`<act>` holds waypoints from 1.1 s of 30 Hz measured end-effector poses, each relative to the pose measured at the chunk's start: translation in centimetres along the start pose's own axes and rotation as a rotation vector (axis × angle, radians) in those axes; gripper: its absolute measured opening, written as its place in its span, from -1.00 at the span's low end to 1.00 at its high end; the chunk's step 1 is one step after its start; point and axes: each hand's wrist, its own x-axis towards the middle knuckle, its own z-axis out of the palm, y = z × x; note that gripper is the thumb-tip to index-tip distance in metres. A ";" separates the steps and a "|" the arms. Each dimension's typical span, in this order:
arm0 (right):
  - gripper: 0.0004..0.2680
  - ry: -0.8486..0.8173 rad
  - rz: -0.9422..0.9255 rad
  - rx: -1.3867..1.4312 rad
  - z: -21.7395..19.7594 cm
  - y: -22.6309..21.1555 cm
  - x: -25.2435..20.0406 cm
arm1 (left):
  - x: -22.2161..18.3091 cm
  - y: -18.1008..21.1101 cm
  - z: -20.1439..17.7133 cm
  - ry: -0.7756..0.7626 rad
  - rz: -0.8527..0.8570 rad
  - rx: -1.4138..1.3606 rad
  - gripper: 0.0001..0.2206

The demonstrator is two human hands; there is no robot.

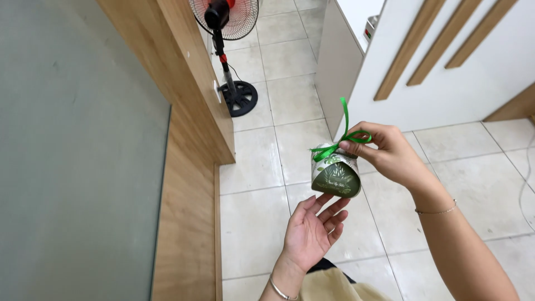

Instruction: Picking up small decorative boxes from a display shelf and placing them on a workbench.

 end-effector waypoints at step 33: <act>-0.89 0.094 0.077 0.183 -14.2 22.8 86.7 | 70.4 59.9 7.1 -0.054 -0.088 -0.059 -0.59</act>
